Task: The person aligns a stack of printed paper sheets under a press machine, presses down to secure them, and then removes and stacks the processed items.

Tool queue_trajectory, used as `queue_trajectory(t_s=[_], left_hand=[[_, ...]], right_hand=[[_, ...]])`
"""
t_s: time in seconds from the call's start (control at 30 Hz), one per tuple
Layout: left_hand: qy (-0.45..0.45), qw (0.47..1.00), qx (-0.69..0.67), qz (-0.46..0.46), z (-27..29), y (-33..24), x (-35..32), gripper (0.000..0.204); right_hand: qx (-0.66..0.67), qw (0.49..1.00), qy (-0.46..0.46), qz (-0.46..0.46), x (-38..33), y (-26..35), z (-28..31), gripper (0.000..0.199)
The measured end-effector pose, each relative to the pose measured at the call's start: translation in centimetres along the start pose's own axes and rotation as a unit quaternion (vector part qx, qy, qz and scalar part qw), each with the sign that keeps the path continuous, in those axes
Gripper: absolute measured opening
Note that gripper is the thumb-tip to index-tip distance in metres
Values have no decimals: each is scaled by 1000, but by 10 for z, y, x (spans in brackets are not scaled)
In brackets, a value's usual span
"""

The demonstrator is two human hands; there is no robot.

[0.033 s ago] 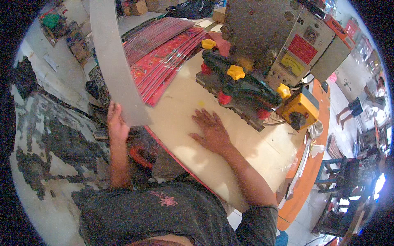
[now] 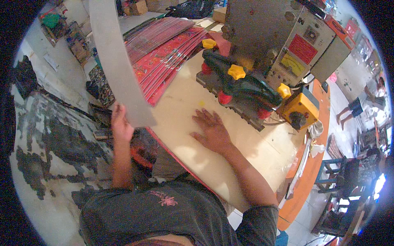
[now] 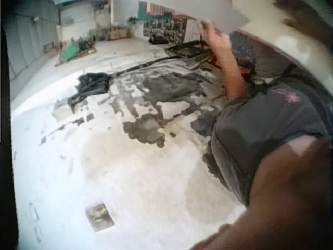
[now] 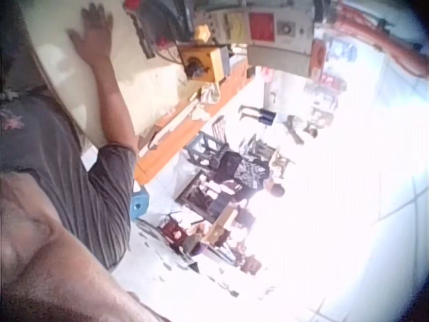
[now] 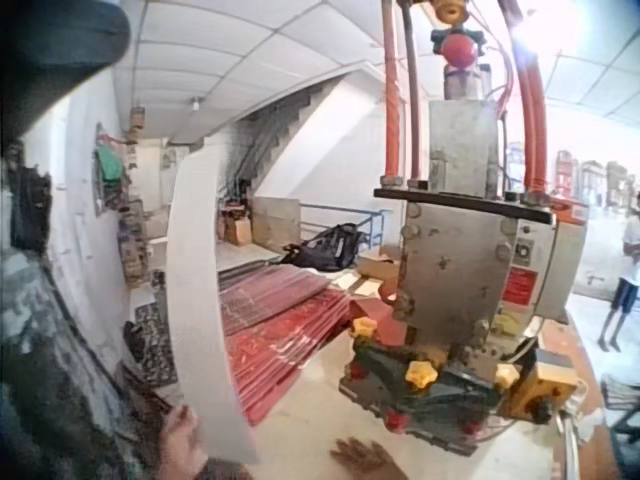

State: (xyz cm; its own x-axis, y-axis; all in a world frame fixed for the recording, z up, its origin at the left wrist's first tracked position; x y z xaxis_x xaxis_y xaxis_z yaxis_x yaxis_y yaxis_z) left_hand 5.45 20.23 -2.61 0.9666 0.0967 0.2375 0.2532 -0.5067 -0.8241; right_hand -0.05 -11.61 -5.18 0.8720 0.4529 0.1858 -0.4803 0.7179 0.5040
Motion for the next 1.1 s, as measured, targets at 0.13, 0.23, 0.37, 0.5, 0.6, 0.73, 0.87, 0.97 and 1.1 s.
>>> queue_trajectory(t_s=[0.13,0.23,0.37,0.5,0.6,0.73,0.87,0.97,1.1], left_hand=[[36,998,-44,15,-36,33,-24,43],[50,989,-126,64,-62,55,-47,44],[70,987,-105,97,-77,80,-71,54],[104,990,-65,75,-89,74,-75,56],[85,994,-30,69,-85,57,-62,53],[15,996,-29,80,-65,34,-30,47],[-24,995,5,94,-49,41,-7,35],[-55,991,40,112,-67,42,-12,26],[-19,993,-14,120,-55,72,-17,39]], right_hand=[[100,994,-25,30,-3,0,9,54],[318,948,-19,7,-3,13,21,49],[454,889,-48,-24,-14,46,35,39],[454,886,-33,-86,-26,54,46,33],[480,867,-20,-133,-44,51,53,31],[527,825,-34,-200,-81,50,64,28],[526,790,-111,-295,-129,17,72,25],[488,793,-179,-318,-149,2,83,26],[514,752,-258,-324,-170,6,87,31]])
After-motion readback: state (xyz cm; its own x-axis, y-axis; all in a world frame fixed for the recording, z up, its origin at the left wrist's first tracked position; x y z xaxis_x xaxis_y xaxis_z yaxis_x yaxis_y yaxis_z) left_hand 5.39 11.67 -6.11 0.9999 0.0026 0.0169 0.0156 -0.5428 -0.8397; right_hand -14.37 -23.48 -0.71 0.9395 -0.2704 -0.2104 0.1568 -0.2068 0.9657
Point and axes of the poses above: each hand's wrist, its own x-axis towards the middle knuckle, its own z-axis out of the back of the hand, y = z × x, the point moved 8 cm from there along x, towards the middle knuckle, and after that the axes turned 10 degrees about x, right-handed, at the moved point
